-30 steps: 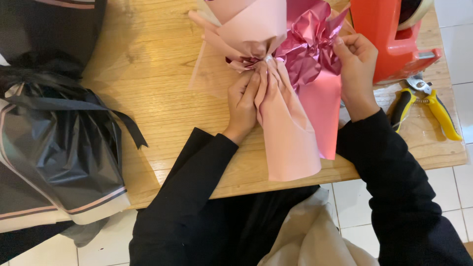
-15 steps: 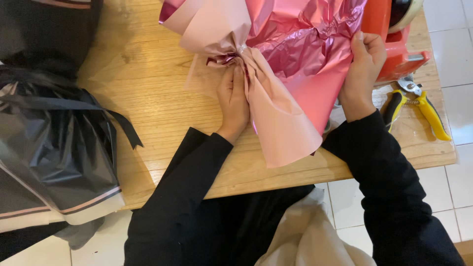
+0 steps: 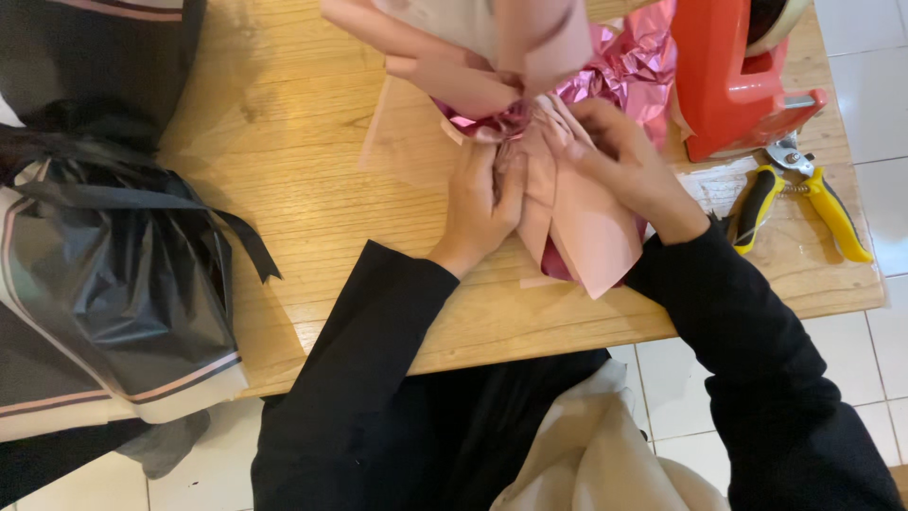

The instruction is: The person assembles a floral bouquet by wrapping layers of pink and metallic pink paper around a red rose, securing the arrangement with tape, and trimming excess paper with scissors.

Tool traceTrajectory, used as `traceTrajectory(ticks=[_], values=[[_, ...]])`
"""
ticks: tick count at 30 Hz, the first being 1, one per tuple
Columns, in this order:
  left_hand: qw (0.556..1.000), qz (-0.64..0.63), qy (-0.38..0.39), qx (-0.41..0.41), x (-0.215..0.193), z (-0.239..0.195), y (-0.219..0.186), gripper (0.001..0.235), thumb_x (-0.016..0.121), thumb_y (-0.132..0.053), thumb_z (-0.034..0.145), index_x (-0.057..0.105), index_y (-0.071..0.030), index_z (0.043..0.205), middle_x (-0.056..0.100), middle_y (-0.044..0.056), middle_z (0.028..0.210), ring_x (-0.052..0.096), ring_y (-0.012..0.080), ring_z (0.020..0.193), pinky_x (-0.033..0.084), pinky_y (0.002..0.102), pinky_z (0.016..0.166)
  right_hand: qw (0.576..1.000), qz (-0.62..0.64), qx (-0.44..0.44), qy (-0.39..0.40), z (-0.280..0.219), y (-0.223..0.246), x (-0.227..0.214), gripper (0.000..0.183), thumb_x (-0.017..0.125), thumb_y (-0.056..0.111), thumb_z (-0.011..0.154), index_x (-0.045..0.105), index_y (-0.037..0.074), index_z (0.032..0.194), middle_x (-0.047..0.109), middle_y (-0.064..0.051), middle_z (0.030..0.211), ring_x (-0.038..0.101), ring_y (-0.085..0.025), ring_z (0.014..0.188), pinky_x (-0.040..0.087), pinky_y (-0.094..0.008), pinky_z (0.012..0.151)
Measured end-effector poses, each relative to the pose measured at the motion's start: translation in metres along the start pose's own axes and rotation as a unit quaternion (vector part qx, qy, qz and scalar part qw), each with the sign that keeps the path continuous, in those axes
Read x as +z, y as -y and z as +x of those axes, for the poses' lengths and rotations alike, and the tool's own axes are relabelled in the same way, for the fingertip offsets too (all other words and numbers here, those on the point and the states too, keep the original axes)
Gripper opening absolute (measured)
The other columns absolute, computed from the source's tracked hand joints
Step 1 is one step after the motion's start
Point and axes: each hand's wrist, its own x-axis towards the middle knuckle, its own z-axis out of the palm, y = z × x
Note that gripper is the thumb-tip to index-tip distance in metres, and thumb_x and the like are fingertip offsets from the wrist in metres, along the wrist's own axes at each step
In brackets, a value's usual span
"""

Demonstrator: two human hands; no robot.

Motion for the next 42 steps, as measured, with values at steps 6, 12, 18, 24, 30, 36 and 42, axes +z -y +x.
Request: traceTrajectory(ticks=[6,12,18,24,30,36,42], values=[[0.998,-0.049,0.007,-0.031,-0.006,0.005,-0.027,0.051,0.073,-0.030,0.094,0.055,-0.007,0.135,0.058,0.017,0.121,0.061,0.0390,0.122,0.047,0.048,0.109,0.992,0.009,0.039,0.120,0.000,0.003,0.017,0.070,0.083,0.015,0.081,0.050,-0.004,0.140,0.057,-0.022,0.131,0.047,-0.029,0.130,0.036,-0.051,0.114],[0.954,-0.019,-0.020,-0.297,-0.006,0.034,-0.081,0.081,0.075,-0.059,0.071,0.057,-0.004,0.128,0.065,0.019,0.126,0.067,0.0329,0.118,0.049,0.041,0.110,0.979,0.059,0.155,0.118,0.003,0.008,0.027,0.084,0.079,0.016,0.077,0.040,0.008,0.151,0.055,-0.013,0.145,0.051,-0.023,0.134,0.040,-0.044,0.116],[0.895,-0.218,-0.120,-0.370,-0.029,0.066,-0.061,0.095,0.081,-0.016,0.074,0.027,-0.007,0.151,0.068,0.017,0.126,0.069,0.0250,0.114,0.056,0.037,0.104,0.943,0.105,0.311,0.056,0.005,0.034,0.032,0.100,0.070,0.022,0.075,0.022,0.016,0.163,0.046,-0.009,0.159,0.051,-0.022,0.136,0.043,-0.035,0.109],[0.930,-0.190,-0.031,-0.314,-0.055,0.071,-0.034,0.076,0.064,0.006,0.082,0.034,-0.014,0.149,0.034,0.010,0.159,0.069,0.0191,0.109,0.061,0.029,0.090,0.915,0.208,0.342,-0.041,0.005,0.014,0.028,0.080,0.066,0.015,0.074,0.041,0.009,0.149,0.064,-0.014,0.124,0.069,-0.028,0.102,0.061,-0.039,0.085],[0.907,-0.142,0.054,-0.393,-0.082,0.074,-0.039,0.038,0.070,-0.037,0.090,0.058,-0.016,0.060,0.060,-0.003,0.063,0.066,0.0070,0.064,0.058,0.022,0.067,0.921,0.210,0.326,-0.029,0.005,0.037,0.034,0.072,0.064,0.014,0.075,0.045,0.010,0.144,0.065,-0.013,0.119,0.068,-0.027,0.099,0.060,-0.039,0.082],[0.871,-0.074,0.141,-0.465,-0.108,0.083,-0.043,0.032,0.081,-0.004,0.089,0.052,-0.016,0.080,0.070,0.003,0.089,0.070,0.0097,0.074,0.063,0.018,0.068,0.934,0.159,0.320,-0.001,0.005,0.030,0.032,0.084,0.067,0.018,0.071,0.042,0.012,0.152,0.062,-0.009,0.129,0.064,-0.023,0.111,0.057,-0.037,0.090],[0.913,0.002,0.132,-0.386,-0.157,0.093,-0.019,0.018,0.073,0.005,0.090,0.068,-0.011,0.089,0.078,0.004,0.091,0.073,0.0073,0.082,0.062,0.018,0.075,0.929,0.174,0.328,-0.008,0.006,0.012,0.026,0.076,0.066,0.015,0.071,0.048,0.011,0.145,0.064,-0.009,0.120,0.066,-0.023,0.102,0.056,-0.036,0.084]])
